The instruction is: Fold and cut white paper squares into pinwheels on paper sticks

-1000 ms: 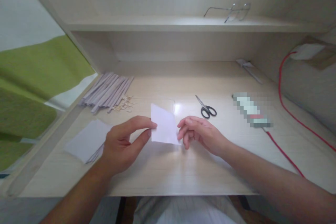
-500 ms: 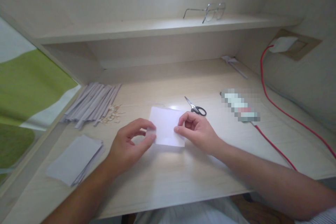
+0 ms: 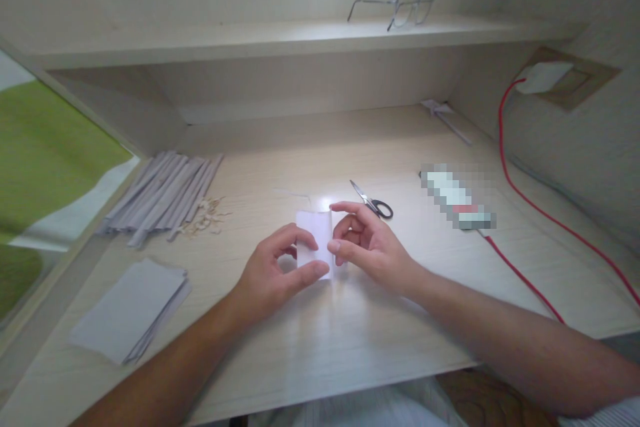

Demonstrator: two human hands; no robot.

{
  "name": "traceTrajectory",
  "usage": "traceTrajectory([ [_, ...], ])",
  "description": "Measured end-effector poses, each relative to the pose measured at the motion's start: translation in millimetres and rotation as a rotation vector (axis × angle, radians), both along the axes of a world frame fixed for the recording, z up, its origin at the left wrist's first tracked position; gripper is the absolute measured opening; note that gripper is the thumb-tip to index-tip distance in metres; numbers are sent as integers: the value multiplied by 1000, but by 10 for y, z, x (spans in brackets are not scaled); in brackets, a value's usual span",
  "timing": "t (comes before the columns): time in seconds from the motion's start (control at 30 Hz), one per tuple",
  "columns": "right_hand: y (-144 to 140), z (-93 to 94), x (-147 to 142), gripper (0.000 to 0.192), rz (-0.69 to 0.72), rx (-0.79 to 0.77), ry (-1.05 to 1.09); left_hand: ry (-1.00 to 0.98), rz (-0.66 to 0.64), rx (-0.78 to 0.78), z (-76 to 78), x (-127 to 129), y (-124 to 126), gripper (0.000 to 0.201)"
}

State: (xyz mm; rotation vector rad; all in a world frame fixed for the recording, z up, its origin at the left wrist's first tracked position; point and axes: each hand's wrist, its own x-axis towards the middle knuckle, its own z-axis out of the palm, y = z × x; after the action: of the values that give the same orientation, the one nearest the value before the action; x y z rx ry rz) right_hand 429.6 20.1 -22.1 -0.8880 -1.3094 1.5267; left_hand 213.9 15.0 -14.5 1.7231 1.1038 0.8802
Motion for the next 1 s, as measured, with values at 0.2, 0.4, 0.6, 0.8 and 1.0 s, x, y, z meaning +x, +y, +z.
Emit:
traceTrajectory([
  [0.2, -24, -23, -40, 50, 28, -53, 34, 23, 7, 11, -34, 8, -17, 22],
  [0.4, -69, 24, -32, 48, 50, 20, 25, -99, -14, -56, -47, -18, -35, 24],
  [0.6, -109, 41, -25, 50, -7, 145, -57, -69, 18, -17, 12, -11, -47, 15],
  [0.8, -147, 81, -22, 49, -17, 263, -127, 38, 58, 68, 34, 58, -53, 13],
  [1.0, -99, 23, -12, 45, -126, 248, -111, 39, 199, 208, 206, -354, 32, 7],
])
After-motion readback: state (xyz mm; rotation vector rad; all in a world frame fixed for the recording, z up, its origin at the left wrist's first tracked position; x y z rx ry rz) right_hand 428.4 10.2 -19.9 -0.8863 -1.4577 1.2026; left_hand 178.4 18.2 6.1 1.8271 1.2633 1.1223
